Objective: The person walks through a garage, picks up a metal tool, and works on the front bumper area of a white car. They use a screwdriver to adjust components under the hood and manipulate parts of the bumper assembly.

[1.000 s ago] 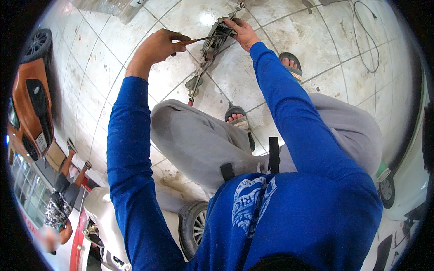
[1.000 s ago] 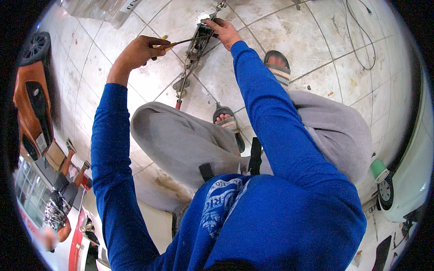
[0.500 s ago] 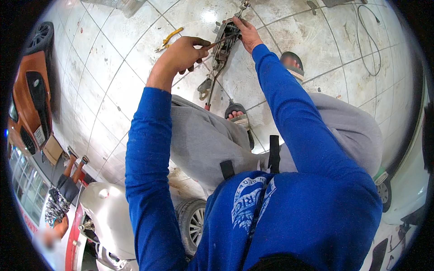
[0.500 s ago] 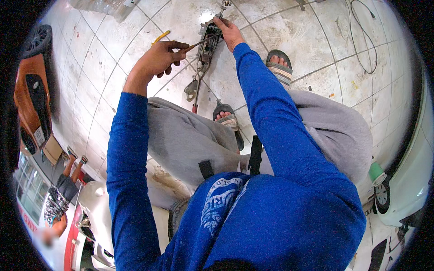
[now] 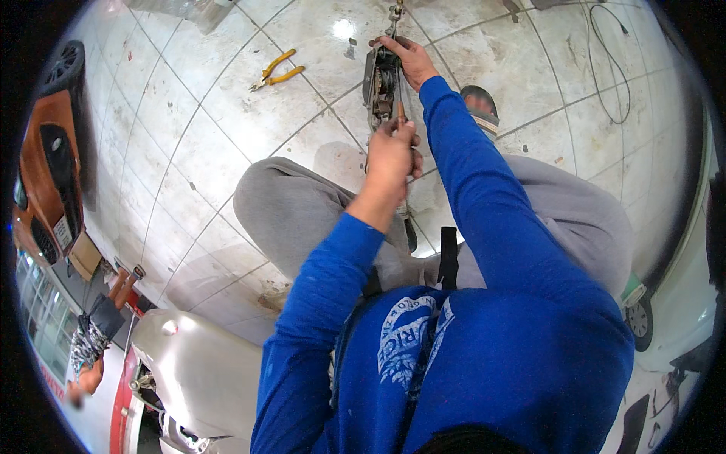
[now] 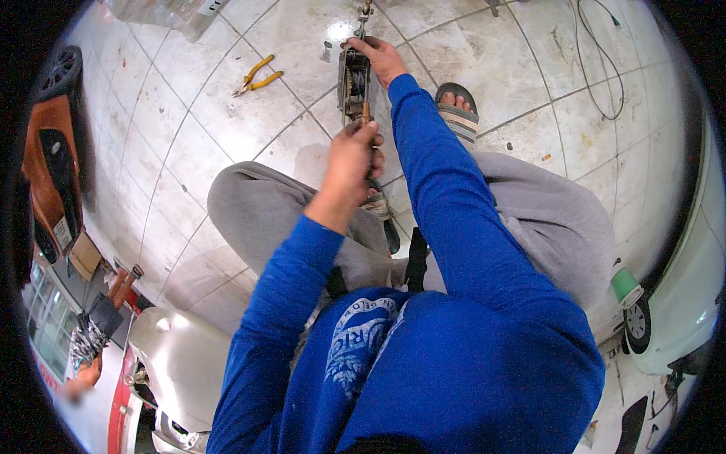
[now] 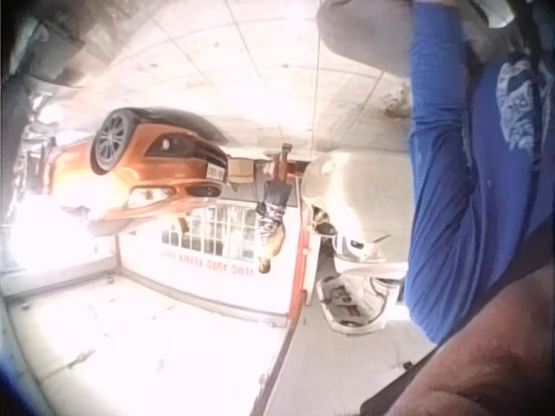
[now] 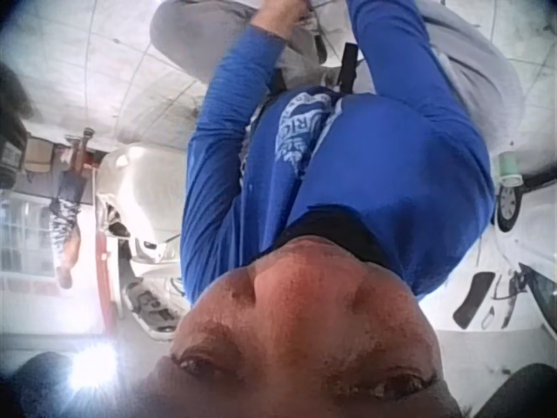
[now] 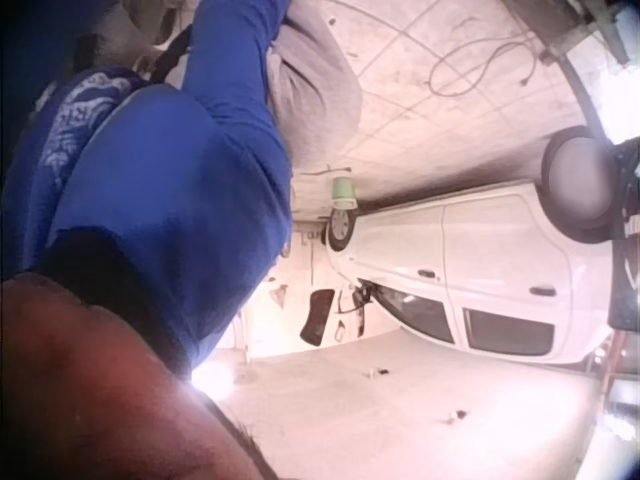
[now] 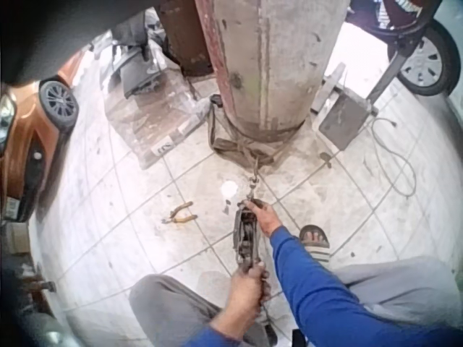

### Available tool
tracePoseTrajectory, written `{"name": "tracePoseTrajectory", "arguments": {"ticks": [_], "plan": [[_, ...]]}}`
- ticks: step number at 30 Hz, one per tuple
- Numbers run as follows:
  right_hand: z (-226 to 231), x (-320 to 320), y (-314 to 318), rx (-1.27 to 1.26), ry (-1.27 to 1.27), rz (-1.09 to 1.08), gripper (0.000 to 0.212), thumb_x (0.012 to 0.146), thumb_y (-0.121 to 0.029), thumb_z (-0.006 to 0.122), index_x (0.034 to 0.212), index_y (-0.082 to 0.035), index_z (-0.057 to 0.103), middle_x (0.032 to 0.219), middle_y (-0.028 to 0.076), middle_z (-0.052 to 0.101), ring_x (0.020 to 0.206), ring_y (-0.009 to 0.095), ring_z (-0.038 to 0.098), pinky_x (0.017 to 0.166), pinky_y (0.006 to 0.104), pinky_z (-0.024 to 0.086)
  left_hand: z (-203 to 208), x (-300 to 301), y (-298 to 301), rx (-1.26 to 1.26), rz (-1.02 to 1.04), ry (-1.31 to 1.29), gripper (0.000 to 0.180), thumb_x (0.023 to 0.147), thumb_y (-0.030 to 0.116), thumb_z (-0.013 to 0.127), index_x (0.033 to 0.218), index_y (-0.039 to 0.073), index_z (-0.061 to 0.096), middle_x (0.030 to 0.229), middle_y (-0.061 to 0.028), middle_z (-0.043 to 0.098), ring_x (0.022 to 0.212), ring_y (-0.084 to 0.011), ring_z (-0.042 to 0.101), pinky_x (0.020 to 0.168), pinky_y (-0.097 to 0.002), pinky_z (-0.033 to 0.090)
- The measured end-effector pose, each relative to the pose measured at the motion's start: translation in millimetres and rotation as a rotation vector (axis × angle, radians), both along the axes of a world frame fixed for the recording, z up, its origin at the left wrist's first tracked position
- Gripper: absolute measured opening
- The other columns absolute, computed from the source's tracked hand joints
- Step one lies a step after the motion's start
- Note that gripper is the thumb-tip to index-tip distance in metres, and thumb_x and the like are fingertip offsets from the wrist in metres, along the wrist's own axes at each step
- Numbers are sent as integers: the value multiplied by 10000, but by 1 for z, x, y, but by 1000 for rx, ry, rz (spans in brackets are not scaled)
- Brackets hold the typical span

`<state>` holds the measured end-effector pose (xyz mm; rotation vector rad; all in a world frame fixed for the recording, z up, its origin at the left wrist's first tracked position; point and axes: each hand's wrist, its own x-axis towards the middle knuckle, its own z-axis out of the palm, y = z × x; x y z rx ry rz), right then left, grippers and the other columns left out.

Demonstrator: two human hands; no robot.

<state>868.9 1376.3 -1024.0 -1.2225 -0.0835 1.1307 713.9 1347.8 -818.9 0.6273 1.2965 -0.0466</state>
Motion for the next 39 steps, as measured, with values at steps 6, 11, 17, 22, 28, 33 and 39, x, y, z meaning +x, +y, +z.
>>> {"name": "tracePoseTrajectory", "arguments": {"ticks": [6,11,17,22,28,33,39], "plan": [[4,19,3,72,-41,106,424,888,-312,793,1171,-8,710,1118,58,727,1020,142,654,944,296,475,-67,19,-67,609,22,36,379,990,163,606,1295,-44,514,818,-72,602,513,-113,514,404,-305,392],[-2,18,-6,21,-131,85,451,862,-328,817,1170,-14,719,1112,46,727,1076,138,624,973,309,447,-20,28,-38,178,48,45,386,988,177,606,1287,-50,513,816,-71,597,508,-135,535,388,-312,402],[2,12,-4,2,-96,53,568,849,-370,828,1244,5,663,1204,76,688,1171,166,588,1074,322,380,-1,12,13,-10,33,4,348,968,175,622,1239,-25,532,777,-36,571,498,-121,521,380,-279,402],[-3,7,1,65,16,37,575,875,-354,806,1282,11,629,1192,66,684,1090,160,642,968,309,492,-54,33,-59,454,140,78,410,978,149,616,1316,-48,495,755,-61,583,430,-120,487,341,-304,368],[-12,5,-2,59,44,-13,510,924,-344,741,1305,-28,623,1178,53,693,1065,151,657,940,319,517,-21,31,-32,171,144,25,393,975,152,620,1296,-48,513,766,-68,586,447,-137,505,351,-321,384],[5,-2,4,-40,-16,67,685,882,-472,749,1378,-31,583,1303,78,641,1197,180,587,1033,360,443,0,-11,58,117,-196,63,481,936,181,670,1375,42,531,824,-63,633,462,-113,486,360,-263,348],[2,-2,4,-135,-235,140,914,830,-566,776,1474,5,469,1447,127,539,1337,224,479,1129,344,340,31,-3,144,294,-815,117,485,920,159,667,1380,34,576,792,-60,643,443,-84,458,363,-256,312]]}}
